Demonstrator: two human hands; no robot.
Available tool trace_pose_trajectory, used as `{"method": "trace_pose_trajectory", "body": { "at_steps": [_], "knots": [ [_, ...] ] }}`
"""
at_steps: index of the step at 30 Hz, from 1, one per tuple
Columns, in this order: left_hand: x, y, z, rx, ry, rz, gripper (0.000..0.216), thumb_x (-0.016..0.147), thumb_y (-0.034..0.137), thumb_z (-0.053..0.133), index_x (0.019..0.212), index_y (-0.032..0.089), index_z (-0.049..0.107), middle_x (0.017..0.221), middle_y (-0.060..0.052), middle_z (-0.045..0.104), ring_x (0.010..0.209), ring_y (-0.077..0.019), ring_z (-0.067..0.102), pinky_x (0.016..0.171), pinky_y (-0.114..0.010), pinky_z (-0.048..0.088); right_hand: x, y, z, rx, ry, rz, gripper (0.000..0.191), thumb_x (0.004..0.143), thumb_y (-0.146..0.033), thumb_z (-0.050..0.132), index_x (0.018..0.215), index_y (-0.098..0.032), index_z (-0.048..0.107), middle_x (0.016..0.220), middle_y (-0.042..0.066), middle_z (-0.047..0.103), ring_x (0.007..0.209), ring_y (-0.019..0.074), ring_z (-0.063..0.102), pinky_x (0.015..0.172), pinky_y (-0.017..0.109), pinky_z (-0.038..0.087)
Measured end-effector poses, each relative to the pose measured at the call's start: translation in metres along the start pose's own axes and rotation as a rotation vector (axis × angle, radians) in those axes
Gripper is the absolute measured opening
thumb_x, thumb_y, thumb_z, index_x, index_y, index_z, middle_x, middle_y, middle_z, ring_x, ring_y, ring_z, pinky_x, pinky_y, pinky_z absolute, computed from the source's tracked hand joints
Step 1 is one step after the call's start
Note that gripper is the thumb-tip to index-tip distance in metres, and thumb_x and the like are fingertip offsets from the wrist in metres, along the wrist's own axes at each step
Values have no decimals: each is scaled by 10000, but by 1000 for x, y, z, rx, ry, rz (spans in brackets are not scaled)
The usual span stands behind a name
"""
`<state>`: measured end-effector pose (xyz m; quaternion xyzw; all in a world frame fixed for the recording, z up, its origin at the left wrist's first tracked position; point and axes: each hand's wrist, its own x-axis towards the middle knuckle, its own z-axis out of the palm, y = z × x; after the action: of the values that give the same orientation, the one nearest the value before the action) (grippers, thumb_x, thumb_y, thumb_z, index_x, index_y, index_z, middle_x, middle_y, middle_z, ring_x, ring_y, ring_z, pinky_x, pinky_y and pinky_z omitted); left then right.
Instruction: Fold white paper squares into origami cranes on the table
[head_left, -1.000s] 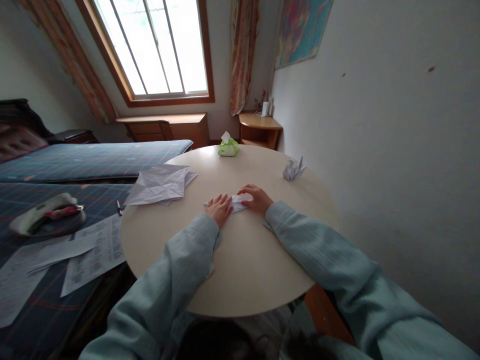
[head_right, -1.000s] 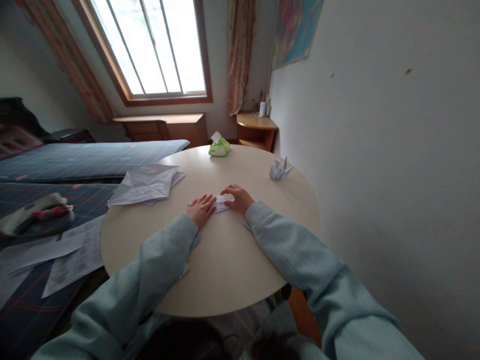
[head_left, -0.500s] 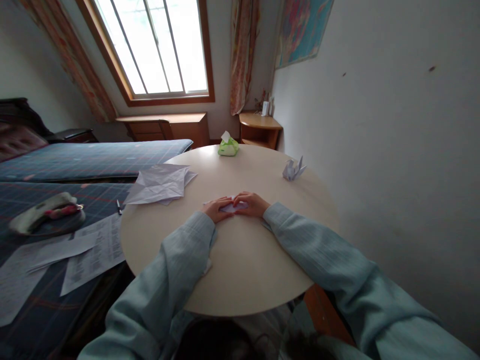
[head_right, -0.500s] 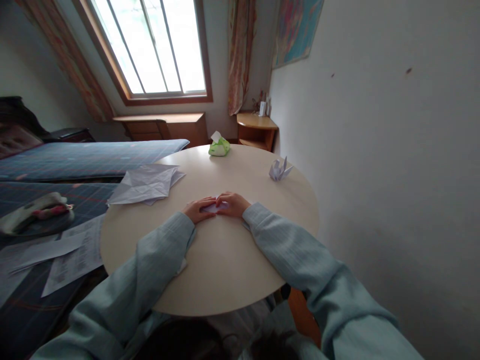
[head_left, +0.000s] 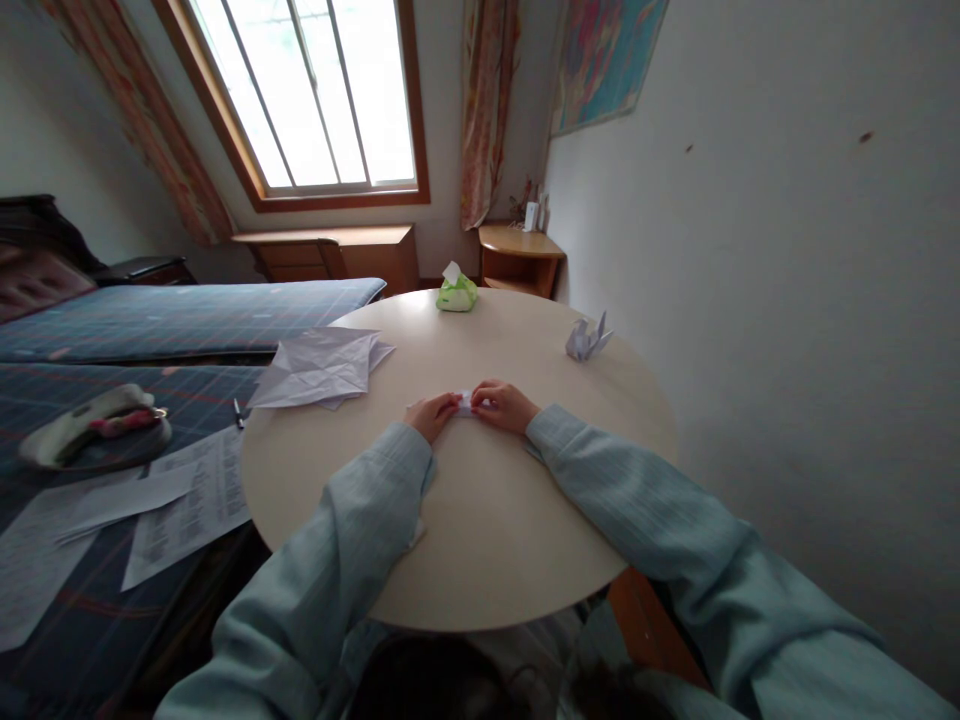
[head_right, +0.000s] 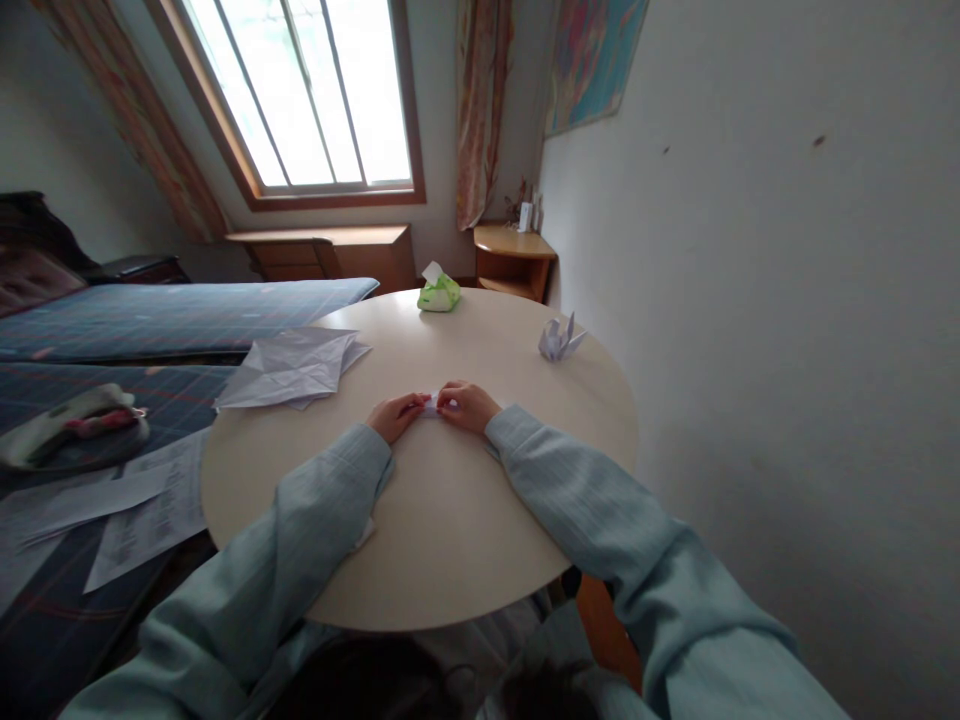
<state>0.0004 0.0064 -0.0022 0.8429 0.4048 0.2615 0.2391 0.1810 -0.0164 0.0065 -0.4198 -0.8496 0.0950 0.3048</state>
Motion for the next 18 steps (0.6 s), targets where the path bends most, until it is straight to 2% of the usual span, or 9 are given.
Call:
{"method": "trace_pose_trajectory", "body": {
  "at_steps": [4,6,11,18],
  "knots": [
    [-1,1,0,94,27,29,203,751,258,430,912,281,551,944,19,621,853,-138,571,769,-248,425,-1,2,2,-62,27,26,221,661,-179,536,877,-161,576,899,72,558,851,157,487,782,293,387],
    [-1,1,0,108,27,60,201,751,260,430,901,278,562,927,15,625,841,-145,574,766,-250,425,-1,4,2,-65,20,37,284,658,-182,541,940,-154,551,982,86,545,926,173,469,834,317,365],
    [0,-3,2,90,13,110,167,740,242,446,834,246,585,942,18,621,864,-137,566,795,-249,420,-1,7,2,-69,-35,44,261,688,-188,512,943,-147,552,1009,90,557,957,174,477,860,328,359],
    [0,-4,5,64,19,220,161,731,239,463,786,188,605,951,-32,608,854,-138,560,776,-256,439,-1,11,3,-42,5,35,232,681,-172,522,909,-160,561,947,69,588,919,167,504,827,322,386]
  ]
}}
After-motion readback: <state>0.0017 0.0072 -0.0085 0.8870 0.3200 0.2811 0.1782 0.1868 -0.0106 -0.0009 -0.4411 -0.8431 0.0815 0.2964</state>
